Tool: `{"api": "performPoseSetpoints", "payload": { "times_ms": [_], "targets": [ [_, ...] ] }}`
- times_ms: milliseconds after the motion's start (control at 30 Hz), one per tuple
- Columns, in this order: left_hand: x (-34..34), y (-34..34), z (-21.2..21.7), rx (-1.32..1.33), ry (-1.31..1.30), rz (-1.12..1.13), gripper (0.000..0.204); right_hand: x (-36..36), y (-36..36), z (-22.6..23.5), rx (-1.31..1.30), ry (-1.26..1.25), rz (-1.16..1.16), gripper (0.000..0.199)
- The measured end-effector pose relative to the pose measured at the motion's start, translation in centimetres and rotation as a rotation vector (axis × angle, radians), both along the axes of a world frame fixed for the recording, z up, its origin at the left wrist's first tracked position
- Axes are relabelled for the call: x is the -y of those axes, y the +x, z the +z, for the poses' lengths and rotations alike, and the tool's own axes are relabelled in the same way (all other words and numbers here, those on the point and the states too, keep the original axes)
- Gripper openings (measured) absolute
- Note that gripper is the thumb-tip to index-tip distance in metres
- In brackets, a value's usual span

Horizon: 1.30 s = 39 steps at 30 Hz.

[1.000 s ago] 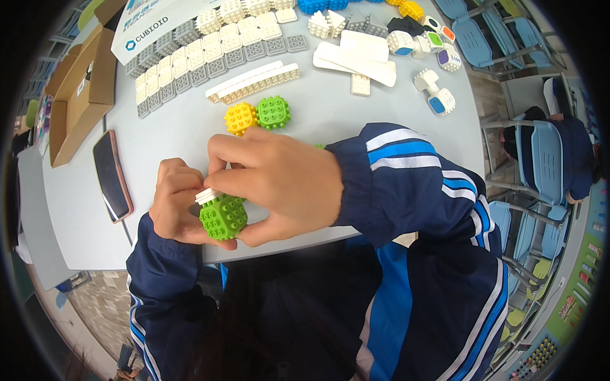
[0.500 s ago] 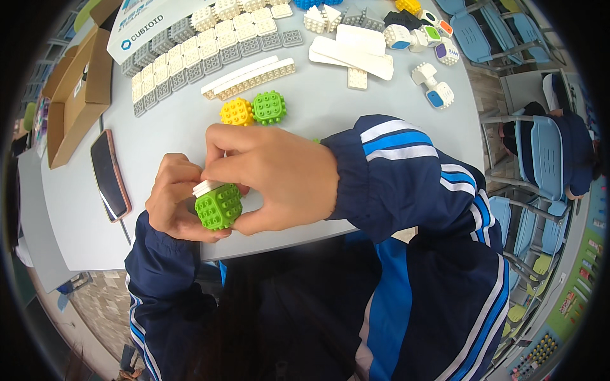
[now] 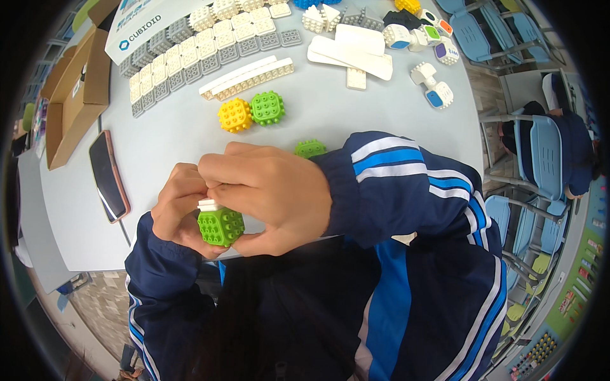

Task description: The person assembles small green, yellow, and white interlocking building blocks on a table. They connect the pieces into small structures, occasionally picking up and repositioning them, and briefly drop a piece before retrieving it from the floor.

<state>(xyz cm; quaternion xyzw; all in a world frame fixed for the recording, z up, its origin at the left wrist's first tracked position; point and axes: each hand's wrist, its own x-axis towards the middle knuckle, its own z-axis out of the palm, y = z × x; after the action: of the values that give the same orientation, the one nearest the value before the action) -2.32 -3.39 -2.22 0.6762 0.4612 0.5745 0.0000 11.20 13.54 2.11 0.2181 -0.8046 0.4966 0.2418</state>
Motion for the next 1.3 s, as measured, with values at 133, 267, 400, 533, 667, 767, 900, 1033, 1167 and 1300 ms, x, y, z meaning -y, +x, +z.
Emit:
{"api": "performPoseSetpoints", "payload": {
  "times_ms": [133, 267, 400, 533, 667, 767, 900, 1033, 1167, 1300],
  "targets": [
    [0.1, -0.8, 0.8, 0.007, -0.084, 0.015, 0.061, -0.6, -0.4, 0.4, -0.039, 0.039, -0.06, 0.048],
    [0.9, -1.5, 1.6, -0.011, -0.284, 0.17, 0.066, -1.8, -0.7, 1.8, 0.038, 0.286, -0.173, 0.061],
    [1.1, -1.3, 2.2, 0.154, -0.429, 0.272, 0.06, -3.1, -1.1, 2.8, 0.086, 0.4, -0.212, 0.071],
    [0.7, -2.6, 2.3, 0.065, -0.468, 0.32, 0.047, -4.8, -1.9, 2.2, 0.183, 0.505, -0.261, 0.063],
    [0.4, -4.3, 2.1, -0.225, -0.559, 0.373, 0.033, -7.2, -3.0, 0.0, 0.282, 0.492, -0.193, 0.05],
    [0.3, -5.1, 1.3, -0.244, -0.634, 0.365, 0.034, -7.5, -3.2, -0.6, 0.252, 0.546, -0.21, 0.042],
    [0.0, -4.9, 1.5, -0.274, -0.68, 0.359, 0.036, -7.5, -3.5, -1.2, 0.201, 0.515, -0.179, 0.038],
    [-0.3, -4.4, 1.6, -0.301, -0.696, 0.395, 0.038, -7.4, -3.7, -1.7, 0.137, 0.489, -0.165, 0.035],
    [-0.2, -4.5, 1.3, -0.287, -0.69, 0.422, 0.037, -7.5, -3.8, -1.9, 0.094, 0.48, -0.133, 0.033],
    [0.0, -4.8, 0.9, -0.289, -0.646, 0.416, 0.031, -7.9, -3.8, -1.5, 0.114, 0.476, -0.105, 0.032]
  ]
}}
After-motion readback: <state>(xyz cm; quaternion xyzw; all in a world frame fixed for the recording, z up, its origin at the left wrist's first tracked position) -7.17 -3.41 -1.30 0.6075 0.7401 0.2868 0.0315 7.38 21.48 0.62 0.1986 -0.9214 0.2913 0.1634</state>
